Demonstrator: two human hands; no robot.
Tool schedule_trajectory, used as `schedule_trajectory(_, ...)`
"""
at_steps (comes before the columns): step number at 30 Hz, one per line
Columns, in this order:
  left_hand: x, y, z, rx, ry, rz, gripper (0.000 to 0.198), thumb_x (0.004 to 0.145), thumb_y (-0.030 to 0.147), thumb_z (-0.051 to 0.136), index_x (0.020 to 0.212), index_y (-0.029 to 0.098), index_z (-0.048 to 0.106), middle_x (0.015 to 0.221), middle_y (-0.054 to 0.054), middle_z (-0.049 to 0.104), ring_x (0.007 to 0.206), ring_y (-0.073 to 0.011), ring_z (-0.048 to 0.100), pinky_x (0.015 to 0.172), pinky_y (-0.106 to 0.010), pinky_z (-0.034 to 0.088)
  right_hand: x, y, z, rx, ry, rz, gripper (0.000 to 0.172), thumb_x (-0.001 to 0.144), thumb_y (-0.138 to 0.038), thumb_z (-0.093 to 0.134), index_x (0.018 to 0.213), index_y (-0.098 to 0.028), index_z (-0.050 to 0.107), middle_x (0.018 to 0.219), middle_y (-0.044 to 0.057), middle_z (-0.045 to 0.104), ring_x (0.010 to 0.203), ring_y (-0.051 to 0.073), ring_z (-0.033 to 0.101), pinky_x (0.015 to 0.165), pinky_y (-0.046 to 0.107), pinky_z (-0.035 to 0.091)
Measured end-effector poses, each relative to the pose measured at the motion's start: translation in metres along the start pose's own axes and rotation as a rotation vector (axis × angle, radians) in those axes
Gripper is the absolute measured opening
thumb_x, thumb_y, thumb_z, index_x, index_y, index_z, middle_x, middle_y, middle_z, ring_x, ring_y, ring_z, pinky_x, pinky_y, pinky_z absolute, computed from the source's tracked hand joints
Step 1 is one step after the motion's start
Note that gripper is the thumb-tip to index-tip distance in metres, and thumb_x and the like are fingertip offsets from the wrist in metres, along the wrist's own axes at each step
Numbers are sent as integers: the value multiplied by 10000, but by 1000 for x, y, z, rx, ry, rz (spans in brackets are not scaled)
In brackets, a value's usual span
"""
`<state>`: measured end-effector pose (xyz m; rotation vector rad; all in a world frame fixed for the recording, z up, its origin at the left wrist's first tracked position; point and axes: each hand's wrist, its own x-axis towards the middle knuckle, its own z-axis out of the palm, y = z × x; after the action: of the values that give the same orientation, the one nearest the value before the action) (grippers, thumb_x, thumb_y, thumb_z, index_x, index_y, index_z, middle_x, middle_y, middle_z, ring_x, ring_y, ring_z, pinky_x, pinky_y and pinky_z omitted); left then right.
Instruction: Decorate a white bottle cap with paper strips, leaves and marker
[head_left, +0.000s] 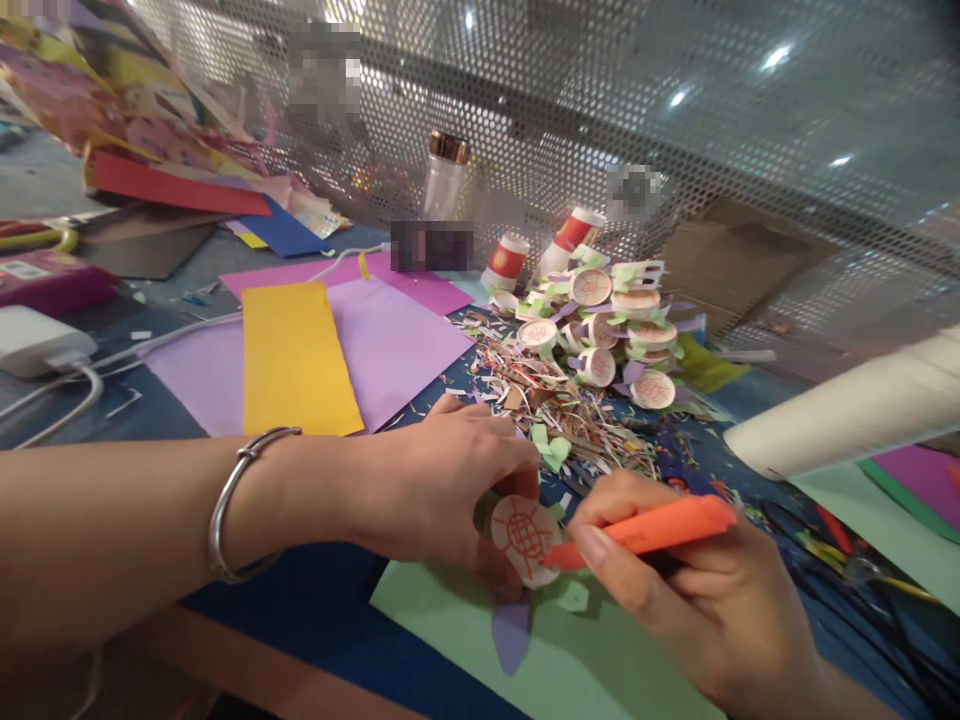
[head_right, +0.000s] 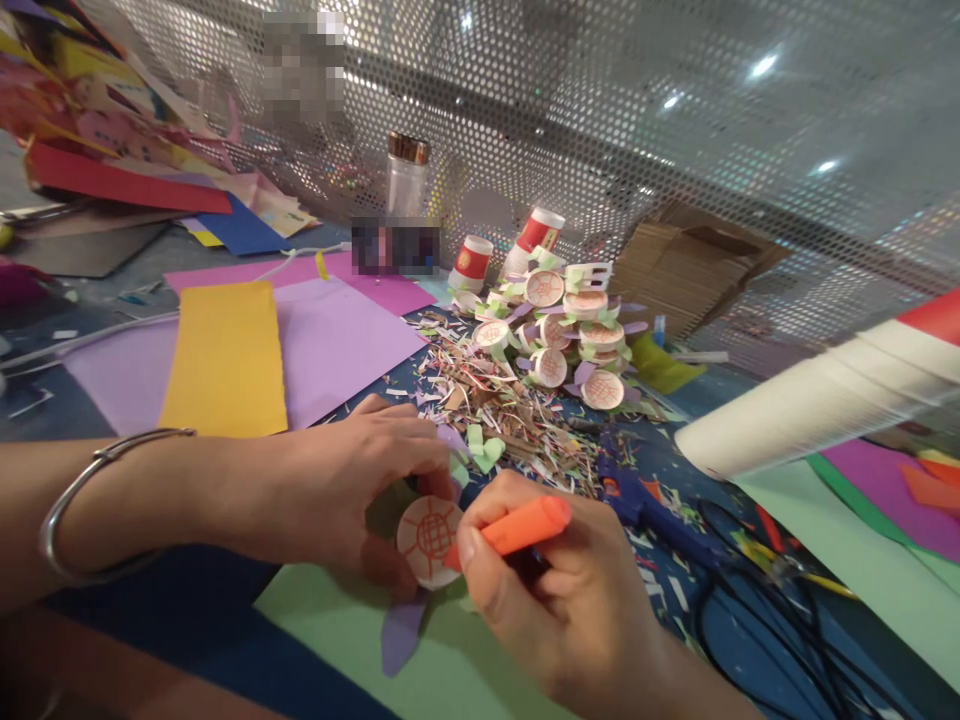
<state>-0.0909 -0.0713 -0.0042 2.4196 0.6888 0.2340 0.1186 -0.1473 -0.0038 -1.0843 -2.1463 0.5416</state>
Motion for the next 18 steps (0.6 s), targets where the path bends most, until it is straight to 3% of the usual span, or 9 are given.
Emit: schedule_trajectory(18, 0, 0, 1, 7, -9, 4, 481, 665, 465, 878, 1023, 204, 690, 1030, -22, 669, 1002, -242, 561, 871, -376, 366, 0, 0, -1, -14, -13, -7, 220, 909, -132, 528, 707, -213, 557, 644, -40, 594, 550, 72, 576, 512, 171, 466)
